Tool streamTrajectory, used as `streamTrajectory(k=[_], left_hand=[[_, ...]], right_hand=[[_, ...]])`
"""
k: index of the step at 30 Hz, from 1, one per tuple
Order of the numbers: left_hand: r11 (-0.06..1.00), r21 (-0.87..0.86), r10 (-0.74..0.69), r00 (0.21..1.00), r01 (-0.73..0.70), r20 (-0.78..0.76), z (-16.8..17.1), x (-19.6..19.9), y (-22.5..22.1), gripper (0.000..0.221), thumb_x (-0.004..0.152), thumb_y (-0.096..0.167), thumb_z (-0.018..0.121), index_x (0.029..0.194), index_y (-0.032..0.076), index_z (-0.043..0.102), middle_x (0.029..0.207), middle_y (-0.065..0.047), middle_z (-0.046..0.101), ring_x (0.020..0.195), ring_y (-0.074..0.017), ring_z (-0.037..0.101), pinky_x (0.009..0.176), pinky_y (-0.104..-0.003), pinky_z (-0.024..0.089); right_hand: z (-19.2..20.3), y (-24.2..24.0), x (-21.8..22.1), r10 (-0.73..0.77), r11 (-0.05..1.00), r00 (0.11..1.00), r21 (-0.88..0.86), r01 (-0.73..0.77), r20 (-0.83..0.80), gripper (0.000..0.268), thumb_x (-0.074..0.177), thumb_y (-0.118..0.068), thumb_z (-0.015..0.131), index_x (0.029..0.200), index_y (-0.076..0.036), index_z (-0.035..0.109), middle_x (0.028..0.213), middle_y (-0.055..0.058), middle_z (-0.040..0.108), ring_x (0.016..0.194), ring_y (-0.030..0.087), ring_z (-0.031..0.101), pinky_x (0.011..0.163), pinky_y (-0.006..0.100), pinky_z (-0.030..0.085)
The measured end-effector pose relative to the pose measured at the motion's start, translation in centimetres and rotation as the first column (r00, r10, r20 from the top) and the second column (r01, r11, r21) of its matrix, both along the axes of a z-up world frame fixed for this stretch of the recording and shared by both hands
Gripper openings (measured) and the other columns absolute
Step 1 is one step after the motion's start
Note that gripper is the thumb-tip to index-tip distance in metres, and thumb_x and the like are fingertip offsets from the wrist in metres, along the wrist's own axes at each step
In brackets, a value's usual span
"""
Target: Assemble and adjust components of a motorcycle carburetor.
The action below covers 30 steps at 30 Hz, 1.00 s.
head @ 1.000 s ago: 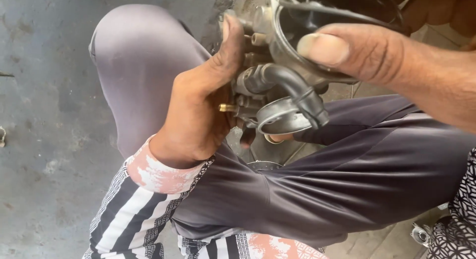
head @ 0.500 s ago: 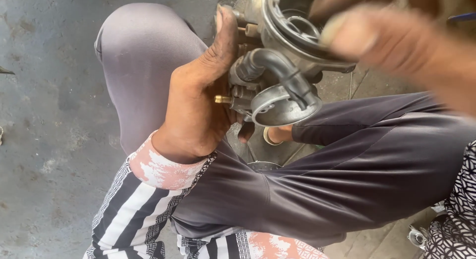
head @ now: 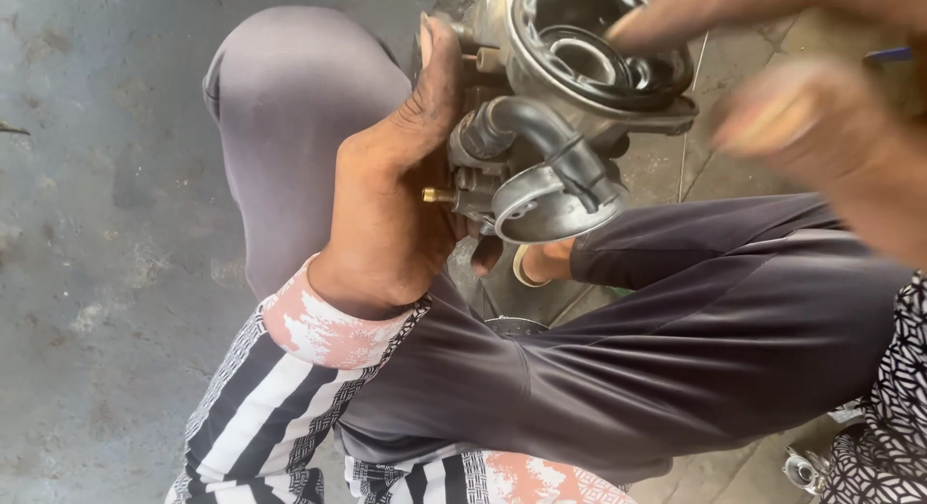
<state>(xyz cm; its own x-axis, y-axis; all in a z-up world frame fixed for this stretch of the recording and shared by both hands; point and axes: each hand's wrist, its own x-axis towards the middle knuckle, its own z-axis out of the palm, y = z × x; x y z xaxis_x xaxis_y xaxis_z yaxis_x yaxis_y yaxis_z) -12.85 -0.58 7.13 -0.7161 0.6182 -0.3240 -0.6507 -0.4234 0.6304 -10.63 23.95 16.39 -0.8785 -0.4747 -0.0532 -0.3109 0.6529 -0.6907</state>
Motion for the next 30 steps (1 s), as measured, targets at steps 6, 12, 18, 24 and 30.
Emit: streamTrajectory(k=[6,12,18,24,30], left_hand=[[0.988,0.059,0.152,0.977,-0.145,-0.147,-3.3,1.0,-0.7,0.063,0.109,0.045,0.052,0.143,-0.007,0.054,0.117,-0.016,0.068,0.095,-0.0213,0.069,0.076,-0.031,0.057],[0.995,0.098,-0.003,0.95,0.036,-0.313,-0.5,0.4,-1.0,0.069,0.11,0.052,0.051,0.148,-0.006,0.049,0.139,-0.012,0.061,0.112,-0.0172,0.062,0.083,-0.028,0.05],[0.976,0.171,-0.063,0.925,0.135,-0.375,0.3,0.3,-1.1,0.082,0.105,0.06,0.061,0.153,-0.003,0.04,0.142,-0.015,0.059,0.135,-0.0233,0.058,0.12,-0.039,0.048],[0.995,0.031,-0.074,0.886,0.099,-0.457,-0.3,0.4,-1.1,0.08,0.106,0.061,0.059,0.15,-0.005,0.047,0.13,-0.015,0.066,0.109,-0.0183,0.059,0.092,-0.029,0.048],[0.976,0.166,-0.072,0.926,0.142,-0.369,0.2,0.3,-0.9,0.082,0.105,0.058,0.063,0.154,-0.003,0.039,0.137,-0.015,0.058,0.131,-0.0227,0.058,0.116,-0.037,0.049]], right_hand=[[1.3,0.6,-0.2,0.026,0.991,0.981,0.137,0.0,-0.193,0.033,0.097,-0.035,0.054,0.11,-0.01,0.071,0.125,0.013,0.067,0.112,0.025,0.064,0.096,0.04,0.052],[4.2,-2.1,0.4,0.178,0.968,0.93,0.228,-0.107,-0.321,0.027,0.09,-0.029,0.068,0.106,-0.009,0.072,0.121,0.016,0.065,0.103,0.023,0.065,0.087,0.036,0.054],[3.7,-1.9,0.0,0.176,0.954,0.898,0.294,-0.055,-0.402,0.023,0.083,-0.015,0.081,0.102,-0.004,0.074,0.111,0.017,0.069,0.096,0.029,0.066,0.08,0.04,0.053],[3.5,-3.5,0.9,-0.101,0.993,0.971,0.044,0.113,-0.217,0.045,0.085,-0.01,0.078,0.123,0.0,0.056,0.104,0.014,0.068,0.098,0.021,0.07,0.086,0.036,0.058],[4.1,-4.2,0.8,-0.285,0.958,0.957,-0.006,0.285,-0.047,0.046,0.085,-0.009,0.074,0.125,-0.002,0.052,0.106,0.01,0.069,0.107,0.019,0.073,0.091,0.033,0.06]])
